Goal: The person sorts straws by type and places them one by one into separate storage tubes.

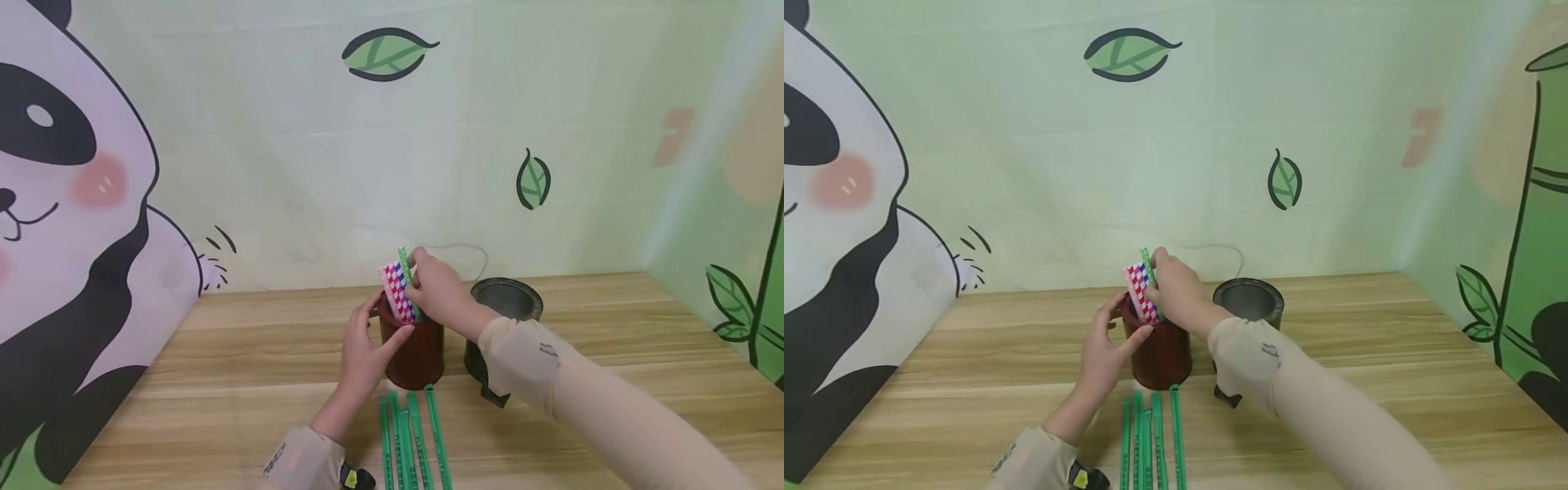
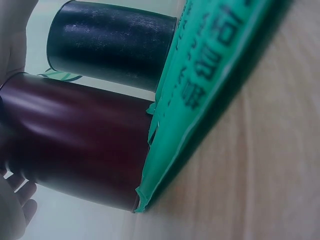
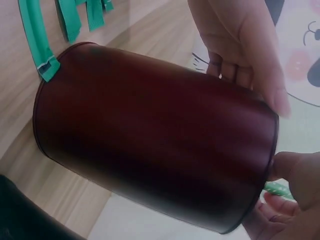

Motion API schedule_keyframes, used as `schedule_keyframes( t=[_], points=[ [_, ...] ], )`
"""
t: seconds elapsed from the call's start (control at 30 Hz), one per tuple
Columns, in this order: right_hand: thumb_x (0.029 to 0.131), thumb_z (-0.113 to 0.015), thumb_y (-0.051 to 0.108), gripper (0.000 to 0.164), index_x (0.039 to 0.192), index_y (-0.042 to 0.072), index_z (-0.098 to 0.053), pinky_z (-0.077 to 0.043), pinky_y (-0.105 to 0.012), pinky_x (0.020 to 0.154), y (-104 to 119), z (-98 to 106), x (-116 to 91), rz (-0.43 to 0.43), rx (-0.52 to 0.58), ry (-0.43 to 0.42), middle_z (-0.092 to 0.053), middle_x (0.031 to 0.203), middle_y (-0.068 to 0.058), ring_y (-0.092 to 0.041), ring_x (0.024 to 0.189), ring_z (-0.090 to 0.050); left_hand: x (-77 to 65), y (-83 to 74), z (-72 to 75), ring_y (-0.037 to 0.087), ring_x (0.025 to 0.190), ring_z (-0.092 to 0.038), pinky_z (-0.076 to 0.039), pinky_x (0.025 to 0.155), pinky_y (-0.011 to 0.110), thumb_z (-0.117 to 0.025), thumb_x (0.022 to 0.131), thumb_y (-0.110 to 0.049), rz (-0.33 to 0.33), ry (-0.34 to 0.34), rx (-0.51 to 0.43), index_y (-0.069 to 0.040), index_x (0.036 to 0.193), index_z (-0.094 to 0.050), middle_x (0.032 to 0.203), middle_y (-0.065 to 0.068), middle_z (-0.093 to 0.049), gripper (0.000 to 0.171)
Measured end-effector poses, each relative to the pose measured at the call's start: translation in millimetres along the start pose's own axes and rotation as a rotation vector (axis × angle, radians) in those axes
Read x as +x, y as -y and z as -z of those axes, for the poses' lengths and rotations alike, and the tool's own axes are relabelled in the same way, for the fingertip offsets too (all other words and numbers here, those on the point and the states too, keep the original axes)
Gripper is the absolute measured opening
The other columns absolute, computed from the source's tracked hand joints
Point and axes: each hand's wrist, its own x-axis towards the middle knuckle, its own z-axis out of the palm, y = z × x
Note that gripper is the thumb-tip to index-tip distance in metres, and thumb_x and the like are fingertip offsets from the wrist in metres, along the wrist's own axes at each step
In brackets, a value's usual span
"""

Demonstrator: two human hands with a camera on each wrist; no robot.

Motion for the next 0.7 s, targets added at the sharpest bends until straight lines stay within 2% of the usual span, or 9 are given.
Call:
schedule_keyframes(
  t=[0.1,0.3,0.47,0.7],
  points=[
    [0.091,-0.063,0.014,0.036,0.12,0.004,-0.043,-0.044,-0.021,0.054,2,-5,2,-0.023,-0.054,0.039,-0.061,0.082,-0.009,-0.015,0.065,-0.053,-0.2,0.3,0.0,0.025,0.121,-0.051,-0.042,0.103,0.053,-0.075,0.08,-0.04,0.004,0.004,-0.009,-0.015,0.143,-0.043,0.135,0.007,-0.054,0.074],
    [0.091,-0.065,0.016,0.038,0.119,0.003,-0.043,-0.047,-0.022,0.058,7,-13,4,-0.049,-0.13,0.076,-0.065,0.091,-0.011,-0.015,0.07,-0.057,-0.5,0.8,0.6,0.026,0.122,-0.051,-0.041,0.104,0.052,-0.076,0.08,-0.039,0.008,-0.004,-0.007,-0.012,0.142,-0.044,0.135,0.008,-0.054,0.075],
    [0.091,-0.065,0.016,0.044,0.124,0.002,-0.041,-0.046,-0.021,0.057,8,-15,4,-0.075,-0.106,0.076,-0.065,0.091,-0.012,-0.015,0.069,-0.056,-0.1,1.8,-0.2,0.026,0.121,-0.052,-0.042,0.103,0.051,-0.076,0.08,-0.041,-0.007,-0.004,-0.008,-0.012,0.142,-0.045,0.133,0.008,-0.055,0.075],
    [0.089,-0.067,0.016,0.044,0.123,0.002,-0.043,-0.047,-0.021,0.056,6,-12,1,-0.045,-0.074,0.062,-0.065,0.084,-0.01,-0.015,0.068,-0.058,0.0,2.1,0.9,0.024,0.121,-0.051,-0.042,0.104,0.05,-0.076,0.08,-0.041,0.009,0.003,-0.007,-0.014,0.143,-0.043,0.134,0.006,-0.055,0.076]
  ],
)
